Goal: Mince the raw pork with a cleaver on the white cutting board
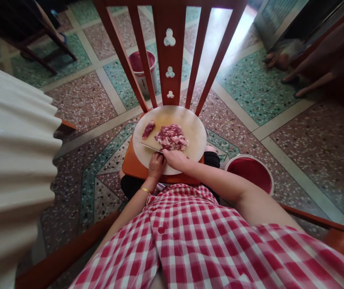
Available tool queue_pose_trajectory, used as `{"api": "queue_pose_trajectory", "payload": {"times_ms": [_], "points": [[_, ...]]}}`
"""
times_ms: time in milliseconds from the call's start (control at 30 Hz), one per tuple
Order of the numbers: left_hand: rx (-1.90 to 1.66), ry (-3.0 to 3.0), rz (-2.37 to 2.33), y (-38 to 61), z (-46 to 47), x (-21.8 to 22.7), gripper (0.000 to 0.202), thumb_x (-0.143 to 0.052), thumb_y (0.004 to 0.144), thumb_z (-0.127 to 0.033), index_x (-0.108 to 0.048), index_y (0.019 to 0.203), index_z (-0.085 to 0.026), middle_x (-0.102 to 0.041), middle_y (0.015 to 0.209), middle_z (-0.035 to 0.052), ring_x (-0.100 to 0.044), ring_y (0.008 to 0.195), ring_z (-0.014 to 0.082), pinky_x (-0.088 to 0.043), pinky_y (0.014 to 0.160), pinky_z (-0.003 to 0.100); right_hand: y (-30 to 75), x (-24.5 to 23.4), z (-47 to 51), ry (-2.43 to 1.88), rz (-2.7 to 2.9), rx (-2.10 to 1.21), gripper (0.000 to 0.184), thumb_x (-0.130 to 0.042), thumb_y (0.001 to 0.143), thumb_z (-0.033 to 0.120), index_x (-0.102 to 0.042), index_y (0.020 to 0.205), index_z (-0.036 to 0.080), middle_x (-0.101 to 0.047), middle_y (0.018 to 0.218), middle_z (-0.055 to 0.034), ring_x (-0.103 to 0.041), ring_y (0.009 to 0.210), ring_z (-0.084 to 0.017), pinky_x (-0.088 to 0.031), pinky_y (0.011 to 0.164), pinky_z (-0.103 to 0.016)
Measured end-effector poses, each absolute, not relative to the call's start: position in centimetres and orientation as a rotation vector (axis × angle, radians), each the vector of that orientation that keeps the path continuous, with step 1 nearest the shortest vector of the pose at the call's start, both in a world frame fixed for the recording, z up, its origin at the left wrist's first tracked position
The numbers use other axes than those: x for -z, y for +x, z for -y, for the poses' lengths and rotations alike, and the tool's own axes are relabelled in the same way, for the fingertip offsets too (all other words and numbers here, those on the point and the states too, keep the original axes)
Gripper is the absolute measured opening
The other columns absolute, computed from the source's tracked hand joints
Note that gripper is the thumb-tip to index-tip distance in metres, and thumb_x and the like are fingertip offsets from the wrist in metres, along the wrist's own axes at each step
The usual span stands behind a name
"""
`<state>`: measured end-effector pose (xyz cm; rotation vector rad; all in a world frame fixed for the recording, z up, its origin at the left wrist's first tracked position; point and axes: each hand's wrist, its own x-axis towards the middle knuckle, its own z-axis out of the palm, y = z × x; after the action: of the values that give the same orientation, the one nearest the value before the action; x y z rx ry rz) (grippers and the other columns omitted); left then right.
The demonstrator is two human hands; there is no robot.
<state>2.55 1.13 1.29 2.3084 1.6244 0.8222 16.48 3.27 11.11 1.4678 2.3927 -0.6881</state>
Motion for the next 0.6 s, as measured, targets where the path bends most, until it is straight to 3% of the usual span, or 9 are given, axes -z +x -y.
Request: {"api": "queue_pose_trajectory", "payload": {"times_ms": [100,333,600], "points": [[-0.838,2.31,-1.635,2.5,-1.1,-1.6,0.016,-0.048,0.085,-0.026,-0.061,0.085,-0.017,-0.057,0.083,0.0096,-0.052,0.084,0.0205,-0.045,0.074,0.034,15.5,-11.3,-4.4,1.471,-2.421,0.691,0.025,-0.034,0.088,0.016,-0.047,0.109,0.014,-0.065,0.094,-0.0127,-0.063,0.087,-0.023,-0.045,0.07,-0.029],[-0.952,2.269,-1.538,2.3,-1.4,-2.0,0.02,-0.044,0.088,-0.027,-0.062,0.088,-0.018,-0.06,0.088,0.0077,-0.052,0.087,0.0183,-0.044,0.081,0.033,21.9,-12.3,-1.4,1.648,-2.22,0.638,0.035,-0.034,0.087,0.014,-0.039,0.121,0.014,-0.066,0.089,-0.0135,-0.064,0.081,-0.025,-0.045,0.066,-0.03],[-1.027,2.239,-1.543,2.0,-0.6,-2.0,0.02,-0.045,0.087,-0.026,-0.056,0.099,-0.016,-0.058,0.098,0.0111,-0.051,0.095,0.02,-0.045,0.083,0.036,20.5,-13.7,0.5,1.597,-2.219,0.634,0.032,-0.033,0.087,0.015,-0.041,0.118,0.016,-0.065,0.086,-0.011,-0.064,0.08,-0.024,-0.044,0.064,-0.029]]}}
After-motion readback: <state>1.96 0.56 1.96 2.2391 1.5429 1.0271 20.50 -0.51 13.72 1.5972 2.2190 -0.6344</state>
